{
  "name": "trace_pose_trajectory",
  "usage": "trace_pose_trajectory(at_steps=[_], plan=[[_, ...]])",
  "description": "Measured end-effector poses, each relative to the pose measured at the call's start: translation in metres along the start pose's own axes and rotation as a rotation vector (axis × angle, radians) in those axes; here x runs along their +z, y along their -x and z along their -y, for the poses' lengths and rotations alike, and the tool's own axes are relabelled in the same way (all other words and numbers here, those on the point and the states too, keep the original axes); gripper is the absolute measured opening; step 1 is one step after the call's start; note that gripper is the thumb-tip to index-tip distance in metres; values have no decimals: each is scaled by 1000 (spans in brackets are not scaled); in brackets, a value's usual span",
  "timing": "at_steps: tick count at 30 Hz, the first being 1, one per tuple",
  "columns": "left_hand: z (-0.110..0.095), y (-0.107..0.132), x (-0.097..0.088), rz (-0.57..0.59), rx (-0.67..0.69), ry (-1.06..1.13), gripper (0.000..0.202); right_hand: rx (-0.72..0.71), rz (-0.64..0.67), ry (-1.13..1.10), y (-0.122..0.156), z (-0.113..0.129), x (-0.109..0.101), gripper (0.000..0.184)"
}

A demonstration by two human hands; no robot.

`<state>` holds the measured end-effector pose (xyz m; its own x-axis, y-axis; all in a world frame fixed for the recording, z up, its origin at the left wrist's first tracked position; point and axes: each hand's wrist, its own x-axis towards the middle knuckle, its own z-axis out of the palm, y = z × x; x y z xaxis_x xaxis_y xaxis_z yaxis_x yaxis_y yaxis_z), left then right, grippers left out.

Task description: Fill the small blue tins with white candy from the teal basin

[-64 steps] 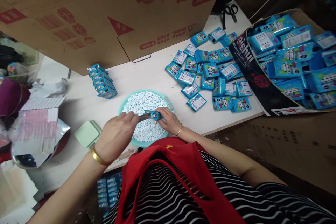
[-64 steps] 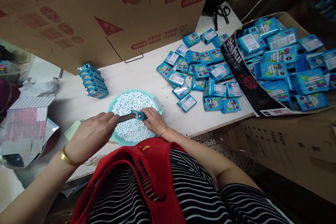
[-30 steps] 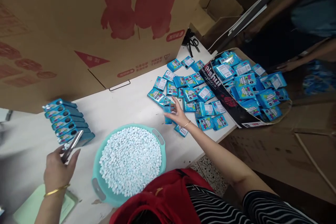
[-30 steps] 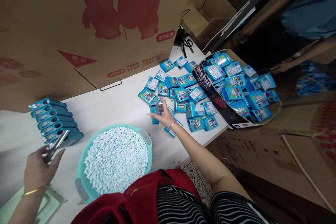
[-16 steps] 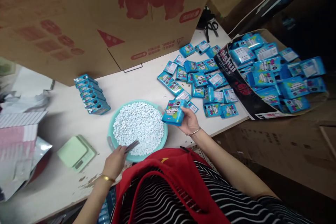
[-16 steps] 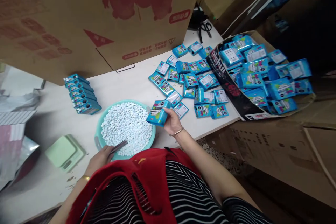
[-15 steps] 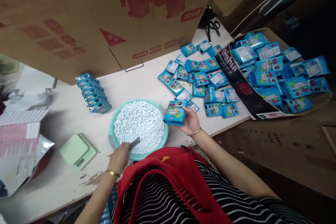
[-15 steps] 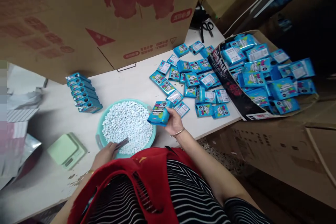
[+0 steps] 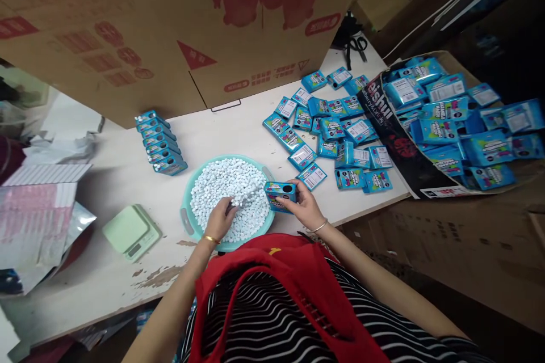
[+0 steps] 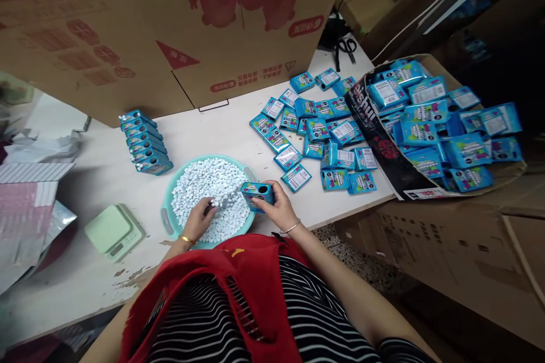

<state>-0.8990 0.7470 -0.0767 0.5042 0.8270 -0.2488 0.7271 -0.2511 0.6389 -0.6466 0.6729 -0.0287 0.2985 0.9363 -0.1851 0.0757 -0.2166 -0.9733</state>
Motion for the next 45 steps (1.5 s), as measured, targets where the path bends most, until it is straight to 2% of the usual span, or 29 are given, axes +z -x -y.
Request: trace_pose_trajectory(at_steps=[5, 8, 10, 13, 16, 19, 22, 25, 28, 30, 32, 35, 37, 39, 41, 43, 45], plan=[[-16, 17, -68, -41, 209, 7, 25, -257, 97, 305, -9, 2, 7, 33], [-33, 21, -100, 30, 268, -49, 24, -394, 178, 384, -16, 4, 20, 31], [-45, 20, -113, 107, 299, -122, 25, -469, 234, 420, -20, 4, 31, 34], [-63, 17, -124, 198, 301, -281, 23, -557, 287, 451, -23, 2, 44, 44], [-84, 14, -130, 225, 247, -468, 20, -615, 302, 468, -23, -3, 51, 48], [-108, 14, -133, 232, 243, -628, 18, -618, 308, 483, -23, -6, 54, 50], [-126, 17, -136, 225, 279, -663, 23, -591, 309, 488, -23, -8, 54, 52], [-121, 18, -142, 199, 283, -673, 23, -577, 304, 482, -23, -10, 53, 51], [-82, 13, -149, 146, 213, -746, 20, -564, 288, 468, -24, -10, 51, 49], [-43, 4, -147, 100, 126, -802, 21, -547, 282, 460, -23, -10, 49, 47], [-5, -8, -135, 85, 50, -817, 22, -532, 289, 456, -22, -9, 46, 47], [31, -29, -99, 141, 41, -618, 24, -522, 289, 435, -19, -5, 42, 45], [37, -40, -67, 170, 58, -462, 25, -500, 262, 405, -17, -2, 39, 41], [34, -48, -35, 178, 72, -376, 26, -444, 214, 368, -15, 2, 37, 35], [29, -50, -12, 183, 83, -312, 31, -365, 157, 339, -13, 5, 33, 31], [26, -48, -1, 185, 89, -237, 34, -294, 98, 316, -13, 6, 29, 31], [25, -40, -2, 184, 90, -170, 33, -258, 53, 301, -14, 6, 25, 33]])
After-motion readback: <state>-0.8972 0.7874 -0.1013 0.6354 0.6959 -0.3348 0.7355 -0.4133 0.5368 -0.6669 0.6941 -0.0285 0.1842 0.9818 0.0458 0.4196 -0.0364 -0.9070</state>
